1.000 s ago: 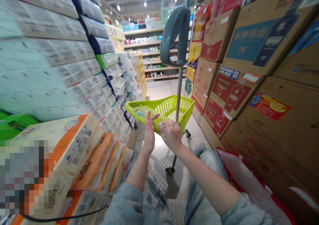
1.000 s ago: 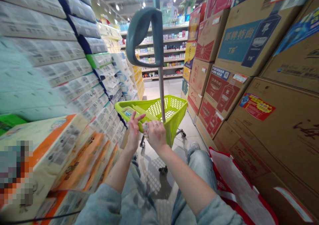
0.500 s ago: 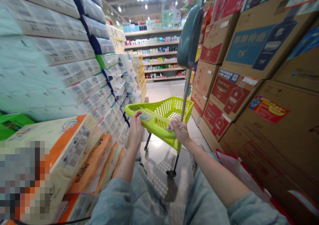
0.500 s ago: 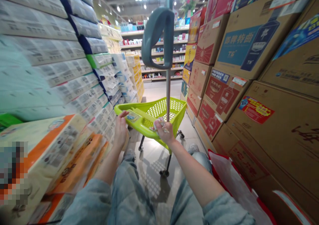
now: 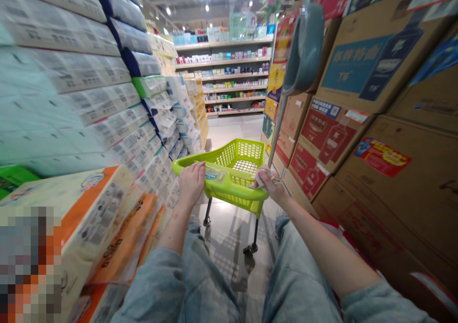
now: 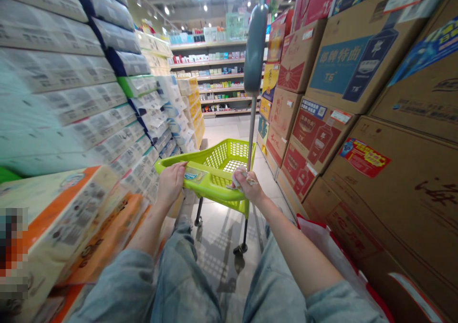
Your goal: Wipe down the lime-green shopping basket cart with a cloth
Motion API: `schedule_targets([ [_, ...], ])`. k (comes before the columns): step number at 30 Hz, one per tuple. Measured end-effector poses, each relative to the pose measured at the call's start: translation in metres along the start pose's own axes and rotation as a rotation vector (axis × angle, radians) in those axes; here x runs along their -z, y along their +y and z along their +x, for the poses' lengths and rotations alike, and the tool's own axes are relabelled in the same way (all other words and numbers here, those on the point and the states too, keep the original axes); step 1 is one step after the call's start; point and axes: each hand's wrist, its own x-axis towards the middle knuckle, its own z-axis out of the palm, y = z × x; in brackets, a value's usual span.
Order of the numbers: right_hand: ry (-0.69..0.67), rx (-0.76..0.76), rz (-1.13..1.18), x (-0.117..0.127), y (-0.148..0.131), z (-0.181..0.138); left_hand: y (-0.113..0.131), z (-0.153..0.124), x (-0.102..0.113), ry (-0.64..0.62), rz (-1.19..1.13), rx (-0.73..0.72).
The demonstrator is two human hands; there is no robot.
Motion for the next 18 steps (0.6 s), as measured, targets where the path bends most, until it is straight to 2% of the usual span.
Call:
schedule_targets([
  [3, -0.06, 0.024, -0.092, 0.007, 0.005, 0.001, 0.006, -0.003, 0.0, 0.023, 0.108, 0.021],
  [6, -0.02, 0.117, -0.345, 0.005, 0.004, -0.005, 0.011, -0.005, -0.001, 0.039, 0.15, 0.054],
  [12, 0.171, 0.318, -1.007, -0.034, -0.011, -0.035, 0.017, -0.009, 0.0, 0.045, 0.162, 0.096],
  [15, 0.179, 0.326, -1.165, -0.055, -0.018, -0.044, 0.02, -0.011, -0.002, 0.061, 0.188, 0.105],
  [18, 0.132, 0.28, -1.273, -0.063, -0.021, -0.042, 0.024, -0.013, -0.003, 0.063, 0.238, 0.105],
])
